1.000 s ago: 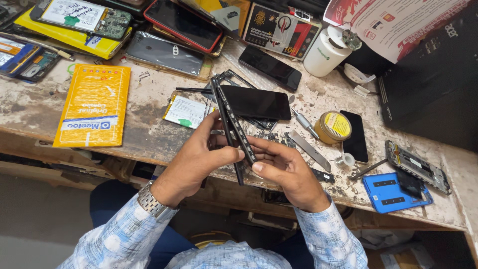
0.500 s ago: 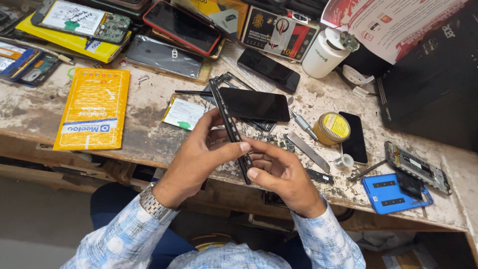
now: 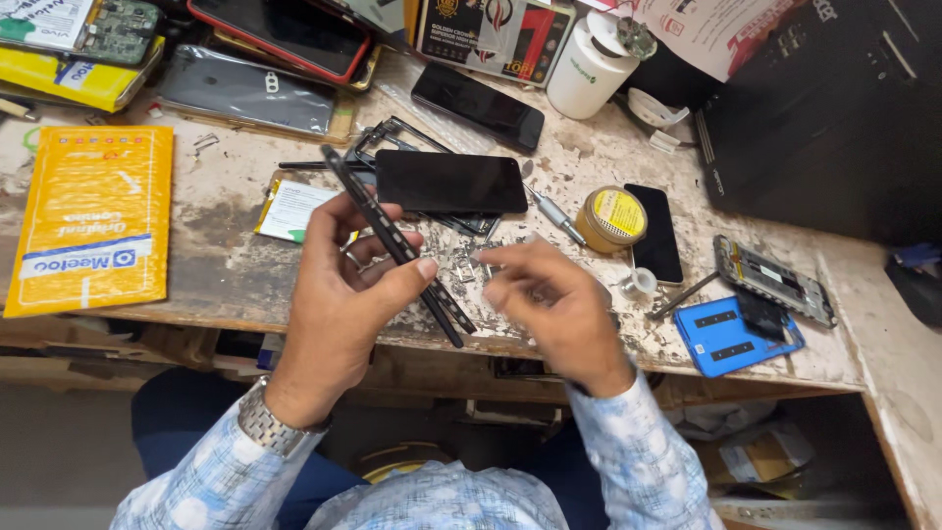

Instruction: The person reassembles a smartphone by aligning and snapping the back cover onto the chassis, then pressing along the edges to secure it. They inspect the device by turning it over and checking the seams and screen. The person uses a screwdriver to adjust internal components before closing the phone.

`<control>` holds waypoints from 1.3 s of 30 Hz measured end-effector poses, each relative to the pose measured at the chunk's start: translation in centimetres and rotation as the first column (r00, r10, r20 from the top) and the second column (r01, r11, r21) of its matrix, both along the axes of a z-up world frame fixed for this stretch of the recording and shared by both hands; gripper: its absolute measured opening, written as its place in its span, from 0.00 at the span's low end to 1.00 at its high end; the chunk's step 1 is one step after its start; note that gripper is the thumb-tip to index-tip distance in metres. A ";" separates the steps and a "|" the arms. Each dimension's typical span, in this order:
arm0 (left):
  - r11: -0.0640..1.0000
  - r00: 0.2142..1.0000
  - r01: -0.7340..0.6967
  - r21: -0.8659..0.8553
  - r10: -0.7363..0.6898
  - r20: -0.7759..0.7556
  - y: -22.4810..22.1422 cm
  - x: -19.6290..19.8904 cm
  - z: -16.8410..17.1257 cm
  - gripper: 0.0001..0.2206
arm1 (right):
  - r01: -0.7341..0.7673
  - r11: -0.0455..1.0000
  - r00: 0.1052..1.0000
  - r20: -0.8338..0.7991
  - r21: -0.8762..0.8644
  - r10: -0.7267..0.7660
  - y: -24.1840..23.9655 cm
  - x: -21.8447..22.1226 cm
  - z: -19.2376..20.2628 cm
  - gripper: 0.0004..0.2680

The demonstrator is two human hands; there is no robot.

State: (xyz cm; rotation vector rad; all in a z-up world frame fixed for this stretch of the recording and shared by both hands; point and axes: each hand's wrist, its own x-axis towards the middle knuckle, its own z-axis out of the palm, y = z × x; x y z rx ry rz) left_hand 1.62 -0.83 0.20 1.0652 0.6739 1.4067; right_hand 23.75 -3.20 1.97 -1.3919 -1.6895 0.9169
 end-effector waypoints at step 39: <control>0.832 0.776 -0.255 0.493 0.480 -0.409 -1.7 2.0 1.5 0.44 | 0.049 0.966 0.984 -0.180 0.253 -0.003 -2.2 -5.9 8.3 0.03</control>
